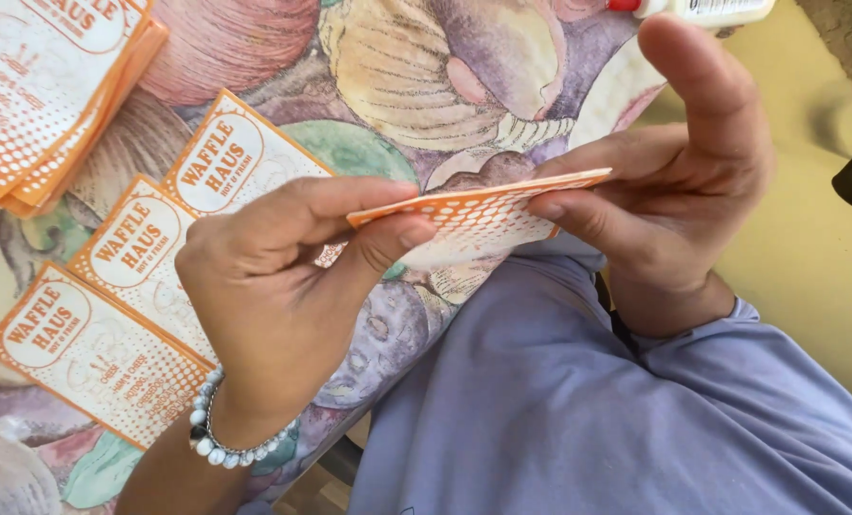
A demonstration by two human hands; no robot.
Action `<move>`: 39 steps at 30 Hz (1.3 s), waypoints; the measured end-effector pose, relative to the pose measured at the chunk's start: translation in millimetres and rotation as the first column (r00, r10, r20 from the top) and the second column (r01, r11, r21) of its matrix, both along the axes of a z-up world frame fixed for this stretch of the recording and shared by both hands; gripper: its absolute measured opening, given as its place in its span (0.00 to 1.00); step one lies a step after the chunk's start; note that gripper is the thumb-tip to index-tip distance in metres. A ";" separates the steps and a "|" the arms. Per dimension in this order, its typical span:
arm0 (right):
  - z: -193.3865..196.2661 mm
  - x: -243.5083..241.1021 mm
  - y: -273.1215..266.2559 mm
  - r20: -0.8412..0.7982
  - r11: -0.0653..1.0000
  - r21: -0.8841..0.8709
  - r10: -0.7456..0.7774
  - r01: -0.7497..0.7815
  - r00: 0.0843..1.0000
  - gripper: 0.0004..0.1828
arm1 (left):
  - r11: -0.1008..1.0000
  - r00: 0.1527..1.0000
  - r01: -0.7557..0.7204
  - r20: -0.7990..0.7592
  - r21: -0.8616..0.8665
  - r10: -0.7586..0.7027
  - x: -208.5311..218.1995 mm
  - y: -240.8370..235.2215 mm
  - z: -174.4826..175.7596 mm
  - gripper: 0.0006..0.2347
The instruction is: Applying glue to paper templates and folding them to assemble small packets.
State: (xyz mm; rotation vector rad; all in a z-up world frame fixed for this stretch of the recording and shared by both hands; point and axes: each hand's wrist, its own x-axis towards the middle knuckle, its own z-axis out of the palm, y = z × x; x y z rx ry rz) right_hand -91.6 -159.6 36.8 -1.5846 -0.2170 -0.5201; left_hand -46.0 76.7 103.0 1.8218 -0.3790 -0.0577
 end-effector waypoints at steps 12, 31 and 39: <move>26.3 -0.5 8.4 0.020 0.982 -0.190 0.019 -0.015 1.000 0.17 | 0.999 0.985 0.034 0.168 0.022 -0.037 -15.9 13.6 12.0 0.06; 69.7 14.4 16.1 0.063 0.869 -0.485 0.141 -0.094 0.988 0.16 | 0.991 0.871 0.082 0.475 0.105 -0.122 -14.1 18.8 9.3 0.03; 83.0 20.6 39.4 0.324 0.658 -0.743 0.188 0.126 0.927 0.14 | 0.991 0.844 0.117 0.520 0.062 -0.132 -10.2 24.2 12.7 0.03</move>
